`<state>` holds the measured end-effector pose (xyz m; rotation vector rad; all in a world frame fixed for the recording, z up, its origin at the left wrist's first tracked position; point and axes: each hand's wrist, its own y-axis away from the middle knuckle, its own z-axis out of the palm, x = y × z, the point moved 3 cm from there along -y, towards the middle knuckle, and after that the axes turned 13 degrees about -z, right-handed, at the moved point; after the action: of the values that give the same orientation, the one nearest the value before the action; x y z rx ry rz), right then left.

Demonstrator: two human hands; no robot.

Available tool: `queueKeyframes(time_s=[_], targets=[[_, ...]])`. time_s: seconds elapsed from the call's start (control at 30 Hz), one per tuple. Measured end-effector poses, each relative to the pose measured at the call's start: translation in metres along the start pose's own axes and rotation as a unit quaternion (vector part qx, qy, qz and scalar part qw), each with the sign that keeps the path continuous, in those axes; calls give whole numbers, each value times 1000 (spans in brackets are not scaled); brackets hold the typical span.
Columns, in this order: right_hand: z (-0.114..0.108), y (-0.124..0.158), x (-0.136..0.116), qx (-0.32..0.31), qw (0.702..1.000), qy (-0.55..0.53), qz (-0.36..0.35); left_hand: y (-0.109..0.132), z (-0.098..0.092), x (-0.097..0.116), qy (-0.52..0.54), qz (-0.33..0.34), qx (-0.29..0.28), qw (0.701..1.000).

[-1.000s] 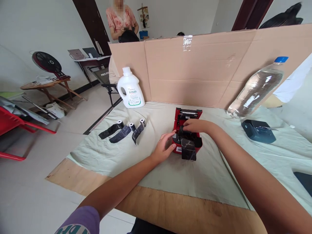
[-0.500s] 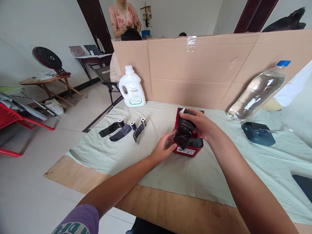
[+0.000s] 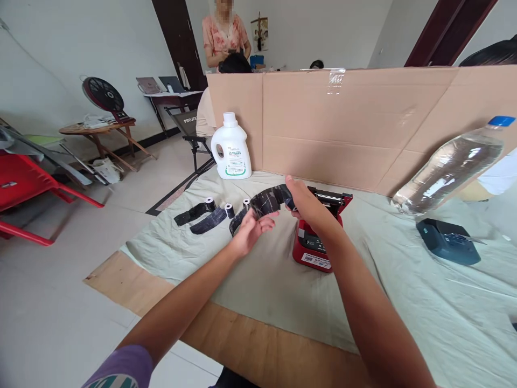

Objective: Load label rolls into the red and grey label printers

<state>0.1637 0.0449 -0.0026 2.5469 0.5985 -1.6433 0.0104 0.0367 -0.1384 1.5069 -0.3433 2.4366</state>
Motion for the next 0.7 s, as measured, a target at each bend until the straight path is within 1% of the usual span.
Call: queueKeyframes(time_s=[0.07, 0.13, 0.2, 0.27, 0.37, 0.53, 0.6, 0.7], targets=[[4, -4, 4, 19, 999, -33, 21, 7, -15, 9, 35, -22, 29, 999], [8, -9, 6, 37, 997, -64, 31, 13, -30, 14, 43, -36, 81, 995], [11, -13, 8, 52, 994, -94, 32, 16, -40, 17, 18, -43, 125, 991], [12, -16, 9, 60, 991, -113, 39, 16, -47, 18, -15, -41, 143, 989], [12, -18, 12, 62, 990, -121, 48, 14, -50, 18, -49, -32, 139, 989], [11, -19, 19, 55, 980, -181, 57, 15, -43, 9, -104, -53, 106, 988], [12, -18, 19, 40, 976, -208, 57, 15, -42, 5, -124, -57, 108, 985], [12, -15, 17, -3, 969, -242, 50, 15, -43, 1, -133, -60, 106, 984]])
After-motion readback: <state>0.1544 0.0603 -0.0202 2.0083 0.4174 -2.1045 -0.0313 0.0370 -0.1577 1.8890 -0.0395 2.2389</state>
